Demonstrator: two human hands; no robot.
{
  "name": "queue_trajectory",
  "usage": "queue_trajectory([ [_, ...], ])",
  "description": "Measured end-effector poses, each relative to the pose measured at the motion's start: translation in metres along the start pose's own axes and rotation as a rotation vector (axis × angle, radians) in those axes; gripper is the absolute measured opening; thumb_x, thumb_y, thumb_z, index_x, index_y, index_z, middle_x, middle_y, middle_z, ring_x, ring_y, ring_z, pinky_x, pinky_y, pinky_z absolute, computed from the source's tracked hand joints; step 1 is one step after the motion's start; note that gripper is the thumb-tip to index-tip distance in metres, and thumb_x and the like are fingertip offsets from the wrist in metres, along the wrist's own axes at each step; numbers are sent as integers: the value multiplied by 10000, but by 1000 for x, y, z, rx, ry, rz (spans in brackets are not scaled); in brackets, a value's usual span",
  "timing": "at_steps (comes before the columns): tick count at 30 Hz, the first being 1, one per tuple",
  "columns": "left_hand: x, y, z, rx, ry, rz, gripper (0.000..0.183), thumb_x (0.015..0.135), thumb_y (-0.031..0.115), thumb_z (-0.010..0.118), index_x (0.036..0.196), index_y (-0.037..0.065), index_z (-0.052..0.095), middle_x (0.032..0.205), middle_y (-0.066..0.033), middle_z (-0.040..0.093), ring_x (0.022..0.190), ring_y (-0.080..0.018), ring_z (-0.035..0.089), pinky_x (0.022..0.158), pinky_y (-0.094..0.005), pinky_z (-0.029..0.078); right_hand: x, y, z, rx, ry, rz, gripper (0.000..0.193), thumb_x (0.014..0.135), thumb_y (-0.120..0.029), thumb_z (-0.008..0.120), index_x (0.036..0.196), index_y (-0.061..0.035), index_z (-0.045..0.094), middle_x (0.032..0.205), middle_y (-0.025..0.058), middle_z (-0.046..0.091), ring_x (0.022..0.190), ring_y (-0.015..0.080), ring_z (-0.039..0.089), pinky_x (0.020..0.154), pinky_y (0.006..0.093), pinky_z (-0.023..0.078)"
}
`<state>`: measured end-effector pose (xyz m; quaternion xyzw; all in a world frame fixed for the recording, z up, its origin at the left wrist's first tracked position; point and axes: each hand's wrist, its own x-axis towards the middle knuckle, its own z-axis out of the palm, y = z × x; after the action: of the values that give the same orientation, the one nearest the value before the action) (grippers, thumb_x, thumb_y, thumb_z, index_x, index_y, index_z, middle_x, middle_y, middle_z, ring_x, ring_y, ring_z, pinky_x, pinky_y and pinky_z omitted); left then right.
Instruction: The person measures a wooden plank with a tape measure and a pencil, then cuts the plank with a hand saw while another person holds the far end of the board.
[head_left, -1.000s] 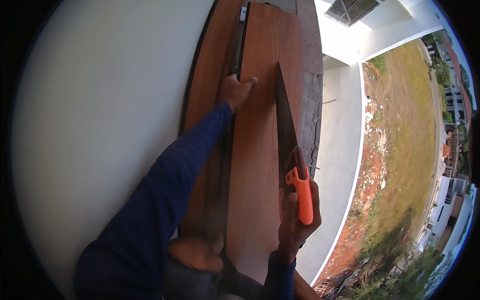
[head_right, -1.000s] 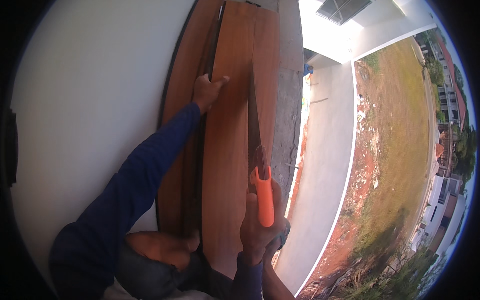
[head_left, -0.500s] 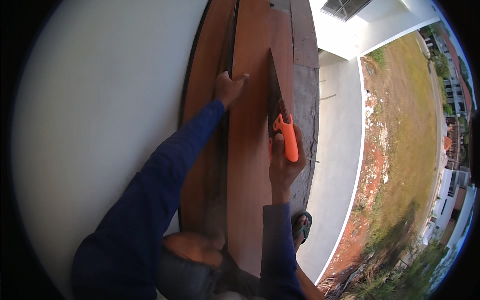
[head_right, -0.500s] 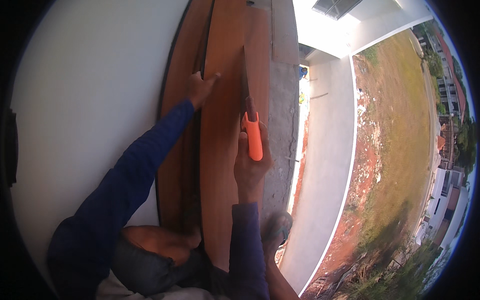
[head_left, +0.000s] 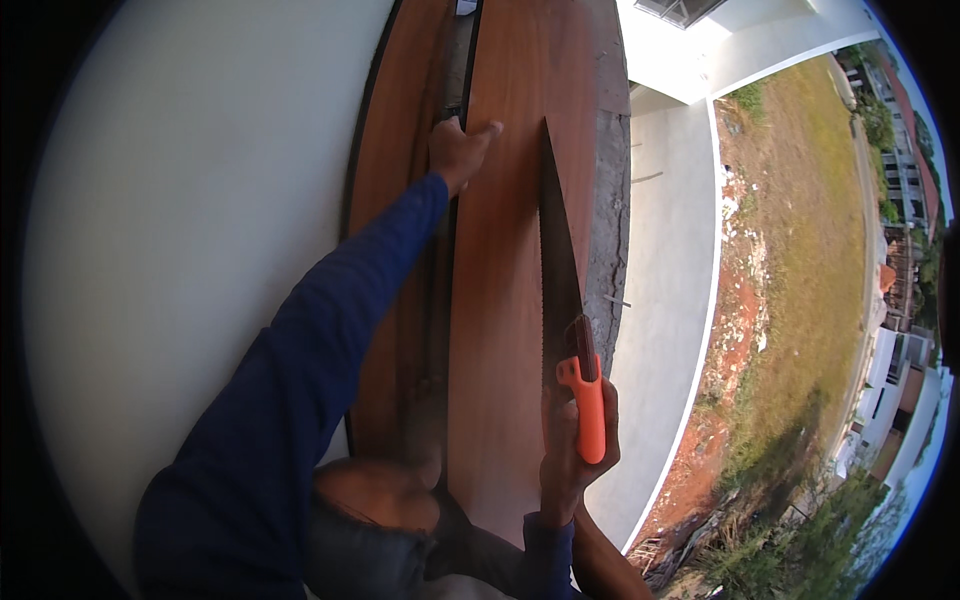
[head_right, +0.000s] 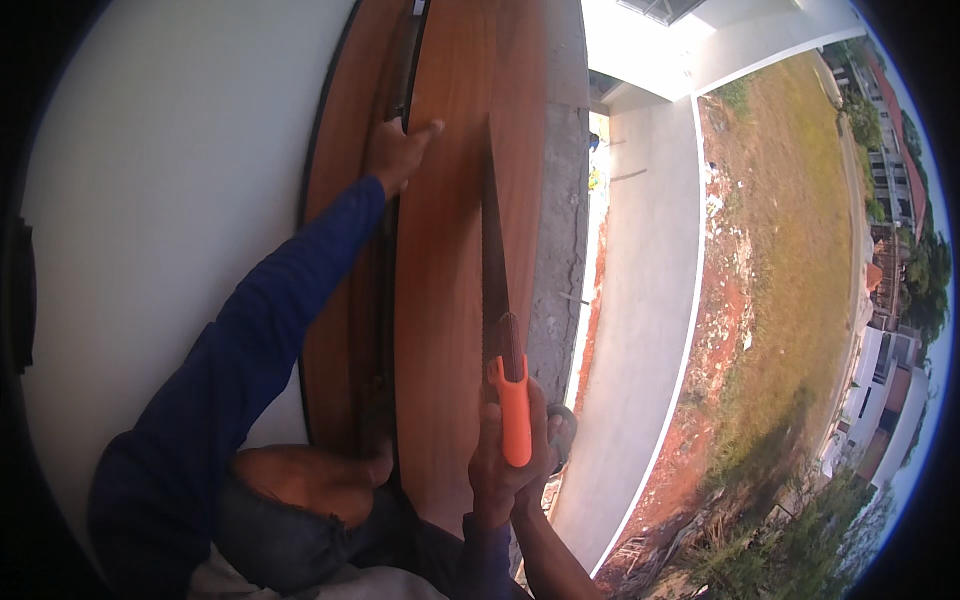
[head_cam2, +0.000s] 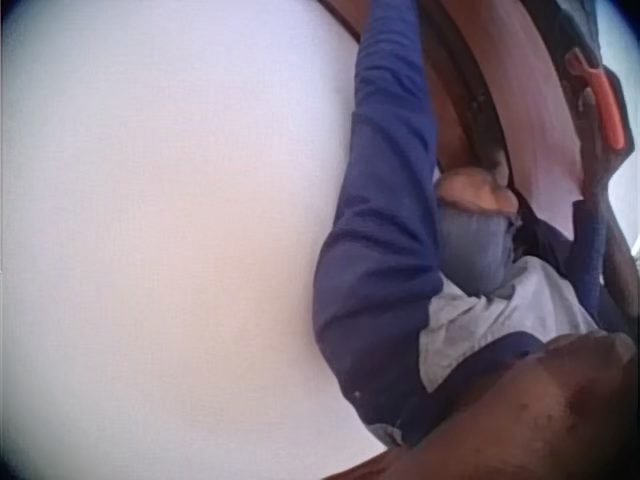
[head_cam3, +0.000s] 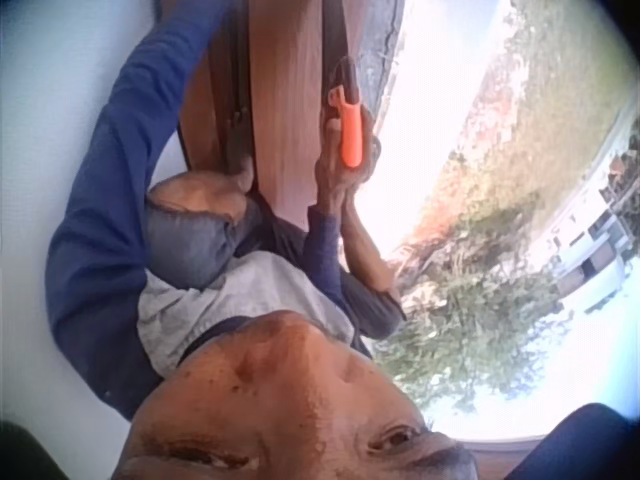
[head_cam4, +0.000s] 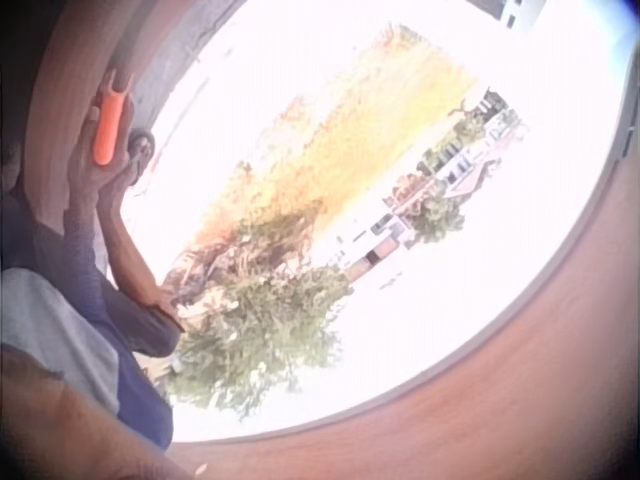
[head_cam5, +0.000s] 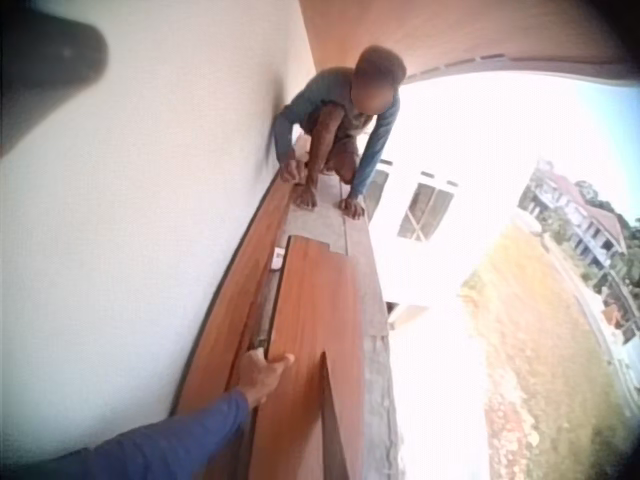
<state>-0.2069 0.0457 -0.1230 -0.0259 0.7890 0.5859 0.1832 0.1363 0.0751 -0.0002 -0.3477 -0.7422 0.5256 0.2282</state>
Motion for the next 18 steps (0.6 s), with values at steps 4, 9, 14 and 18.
queue_trajectory([
  [4, 5, -2, -2, -90, 0, 58, 511, 834, 194, 759, 1178, -133, 569, 1008, -203, 690, 871, -231, 699, 744, -351, 563, 97, 41, 81, 249, 18, -104, 408, 934, -110, 616, 1298, 61, 546, 1113, 129, 654, 890, 173, 671, 800, 298, 570],
  [9, -2, -37, -13, -224, -102, -63, 534, 813, 201, 783, 1177, -126, 568, 1083, -204, 673, 935, -233, 688, 800, -341, 557, 106, 45, 90, 223, 17, -137, 357, 951, -86, 596, 1290, 25, 576, 1048, 85, 658, 791, 113, 651, 712, 245, 562],
  [14, -48, -57, -9, -224, -216, -146, 547, 828, 183, 789, 1227, -96, 539, 1154, -183, 660, 1011, -213, 674, 864, -333, 561, 121, 25, 86, 224, -11, -86, 353, 956, -90, 600, 1293, 16, 585, 1025, 68, 656, 774, 102, 639, 681, 236, 551],
  [18, -35, -46, -18, -185, -183, -76, 542, 805, 160, 798, 1209, -102, 552, 1134, -184, 668, 979, -221, 684, 847, -334, 563, 140, 18, 101, 241, -46, -93, 375, 937, -86, 628, 1301, -2, 588, 1118, 87, 678, 986, 135, 637, 875, 284, 504],
])
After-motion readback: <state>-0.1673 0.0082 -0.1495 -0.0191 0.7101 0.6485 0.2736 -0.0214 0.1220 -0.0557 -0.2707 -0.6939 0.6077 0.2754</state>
